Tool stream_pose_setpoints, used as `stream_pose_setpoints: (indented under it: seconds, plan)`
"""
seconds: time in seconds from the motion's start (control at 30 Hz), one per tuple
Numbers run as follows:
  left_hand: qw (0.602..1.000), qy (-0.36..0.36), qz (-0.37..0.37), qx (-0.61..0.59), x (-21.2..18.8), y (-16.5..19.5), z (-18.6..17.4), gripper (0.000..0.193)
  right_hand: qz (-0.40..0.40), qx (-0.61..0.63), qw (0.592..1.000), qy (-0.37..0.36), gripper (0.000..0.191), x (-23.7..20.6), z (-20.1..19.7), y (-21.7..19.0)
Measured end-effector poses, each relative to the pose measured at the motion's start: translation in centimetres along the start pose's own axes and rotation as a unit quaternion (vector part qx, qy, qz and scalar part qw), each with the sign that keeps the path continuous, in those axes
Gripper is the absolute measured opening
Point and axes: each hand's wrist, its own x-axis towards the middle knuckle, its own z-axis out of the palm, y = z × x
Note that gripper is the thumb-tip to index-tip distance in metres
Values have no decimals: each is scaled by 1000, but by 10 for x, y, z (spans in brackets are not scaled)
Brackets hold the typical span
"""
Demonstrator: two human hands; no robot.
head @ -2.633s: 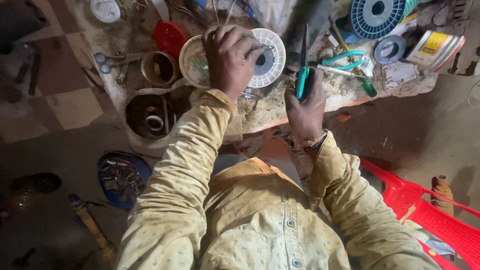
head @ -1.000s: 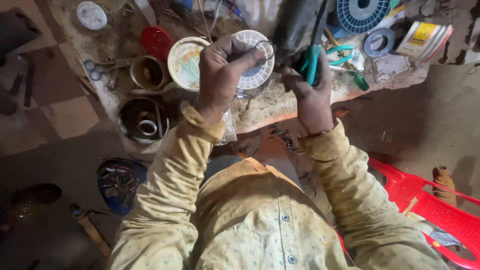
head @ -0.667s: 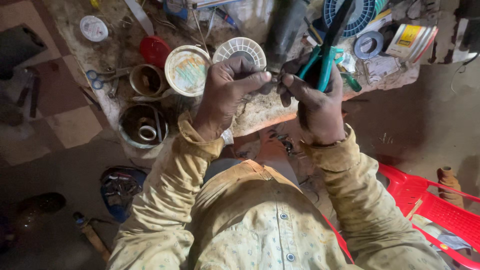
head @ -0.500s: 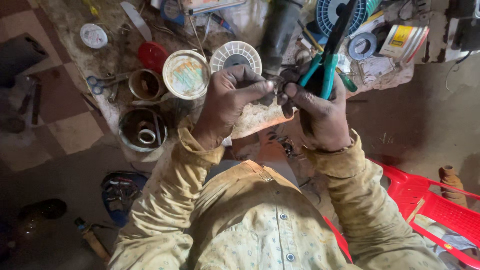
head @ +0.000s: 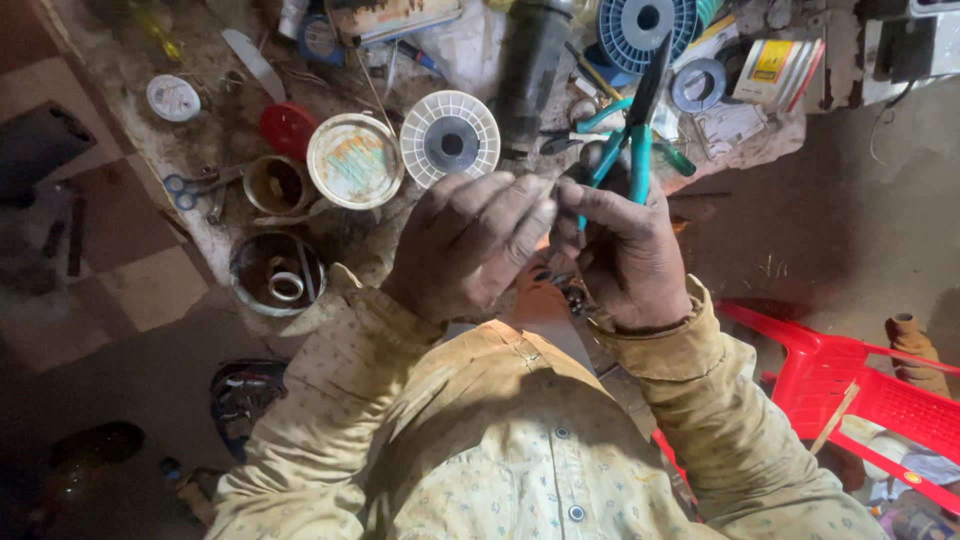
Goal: The person sits at a cluttered workbench and uses green-handled pliers to cut and manipulate wire on small metal components, working on one part at a time and picking up new parts from the bench as they go.
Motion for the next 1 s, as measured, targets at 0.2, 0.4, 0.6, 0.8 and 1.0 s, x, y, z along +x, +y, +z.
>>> stream_pose_setpoints:
  seconds: [0.2,0.4,0.6,0.8,1.0]
  plan:
    - [957,153,-206,-134,-10,-16,45,15,-27,-112,992,44,20,9,-7,16]
    - [801,132,-523,-261,-21,-67,86,7,-6,-418,906,69,42,23,-26,36]
    - [855,109,-485,-151,-22,-87,105,7,-143,-549,824,5,40,48,-32,56]
    - [927,80,-365,8,-32,-80,104,10,-172,-562,809,10,39,58,-27,63]
    - [939,81,-333,8,-44,-83,108,9,-247,-636,730,-42,48,72,-32,71]
